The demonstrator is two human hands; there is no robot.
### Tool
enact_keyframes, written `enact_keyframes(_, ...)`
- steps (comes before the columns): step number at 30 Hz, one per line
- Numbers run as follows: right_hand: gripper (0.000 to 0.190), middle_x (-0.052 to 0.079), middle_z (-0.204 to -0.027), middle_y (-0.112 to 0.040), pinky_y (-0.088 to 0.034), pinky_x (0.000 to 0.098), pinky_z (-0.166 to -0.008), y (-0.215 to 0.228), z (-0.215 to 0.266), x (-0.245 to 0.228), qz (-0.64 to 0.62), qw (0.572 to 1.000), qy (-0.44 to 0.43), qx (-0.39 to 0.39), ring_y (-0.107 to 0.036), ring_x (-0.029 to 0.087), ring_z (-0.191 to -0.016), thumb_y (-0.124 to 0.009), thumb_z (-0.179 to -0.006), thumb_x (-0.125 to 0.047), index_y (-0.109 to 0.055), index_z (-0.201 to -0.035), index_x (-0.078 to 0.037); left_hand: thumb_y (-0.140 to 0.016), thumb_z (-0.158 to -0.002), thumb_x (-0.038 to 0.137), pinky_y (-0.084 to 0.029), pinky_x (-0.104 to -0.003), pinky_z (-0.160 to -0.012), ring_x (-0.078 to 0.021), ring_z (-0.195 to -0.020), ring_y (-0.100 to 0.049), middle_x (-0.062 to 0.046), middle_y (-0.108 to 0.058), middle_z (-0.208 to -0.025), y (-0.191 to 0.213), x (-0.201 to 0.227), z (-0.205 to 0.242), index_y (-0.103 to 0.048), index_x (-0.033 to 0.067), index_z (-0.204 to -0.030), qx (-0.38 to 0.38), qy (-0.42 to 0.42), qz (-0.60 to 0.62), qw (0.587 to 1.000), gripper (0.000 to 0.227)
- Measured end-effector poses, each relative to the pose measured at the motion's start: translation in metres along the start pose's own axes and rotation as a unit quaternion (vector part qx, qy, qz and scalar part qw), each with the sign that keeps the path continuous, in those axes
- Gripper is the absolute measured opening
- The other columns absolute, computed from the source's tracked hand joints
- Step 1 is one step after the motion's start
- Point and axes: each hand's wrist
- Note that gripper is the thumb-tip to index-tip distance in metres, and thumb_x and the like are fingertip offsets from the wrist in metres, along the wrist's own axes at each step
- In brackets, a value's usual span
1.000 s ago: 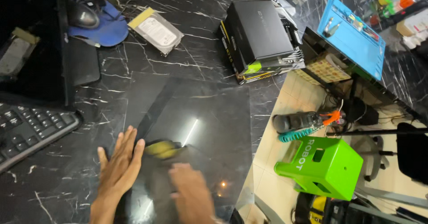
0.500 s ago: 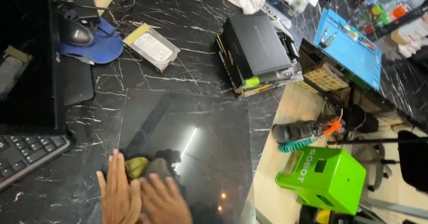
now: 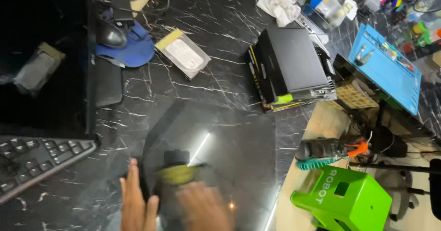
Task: The person organizes a cluttered workspace by moving a motherboard box and a screwdriver, then coils a white cable and plugs it into a power supply. They then clean the black marble desk surface using a spray bottle and a grey cloth, wiping away dust and debris.
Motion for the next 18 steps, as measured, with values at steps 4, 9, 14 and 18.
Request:
enact_keyframes(4, 0.073, 0.02, -0.176, -0.03, -0.014, 0.0597, -0.131, 0.046, -0.033, 0.13, -0.016, 0.977, -0.137, 0.162, -0.024, 0.04, -0.164, -0.048, -0.098, -0.017, -0.031, -0.168, -0.004, -0.026, -0.103, 0.064, -0.011, -0.065, -0.13, -0.04, -0.163, -0.026, -0.021, -0.024, -0.178, -0.009, -0.015, 0.001, -0.02, -0.0071, -0.167, -0.012, -0.017, -0.052, 0.998, 0.096)
enact_keyframes(9, 0.071, 0.034, -0.168, -0.035, -0.026, 0.0622, -0.127, 0.105, -0.136, -0.021, 0.19, 0.976, 0.047, 0.097, -0.031, 0.055, -0.155, -0.034, -0.102, -0.026, -0.032, -0.161, 0.013, -0.035, -0.104, 0.054, -0.008, -0.062, -0.132, -0.0398, -0.166, -0.019, -0.023, -0.02, -0.178, 0.0, 0.006, -0.004, -0.013, -0.005, -0.169, 0.0, -0.01, -0.012, 1.0, 0.09)
enact_keyframes(14, 0.045, 0.005, -0.127, -0.048, -0.032, 0.051, -0.09, 0.013, -0.021, 0.074, 0.15, 0.977, 0.05, 0.144, -0.044, 0.03, -0.12, -0.064, -0.08, -0.026, -0.049, -0.122, -0.017, -0.036, -0.09, 0.072, -0.02, -0.061, -0.127, -0.0463, -0.164, -0.017, -0.013, -0.019, -0.18, -0.003, 0.002, 0.004, -0.013, 0.0039, -0.169, -0.027, 0.083, -0.006, 0.996, 0.107)
enact_keyframes(18, 0.063, 0.021, -0.172, -0.039, -0.028, 0.0553, -0.128, 0.077, -0.197, 0.093, 0.089, 0.97, -0.038, 0.225, -0.033, 0.042, -0.16, -0.045, -0.112, -0.032, -0.036, -0.165, 0.001, -0.033, -0.101, 0.068, -0.02, -0.052, -0.133, -0.0385, -0.162, -0.031, -0.023, -0.029, -0.175, 0.001, 0.018, -0.01, -0.021, -0.0081, -0.165, 0.032, 0.016, 0.039, 0.999, 0.1)
Point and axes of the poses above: each hand's wrist, its own z-axis away from the middle knuckle, its own y-axis out of the back of the hand, x = y × z
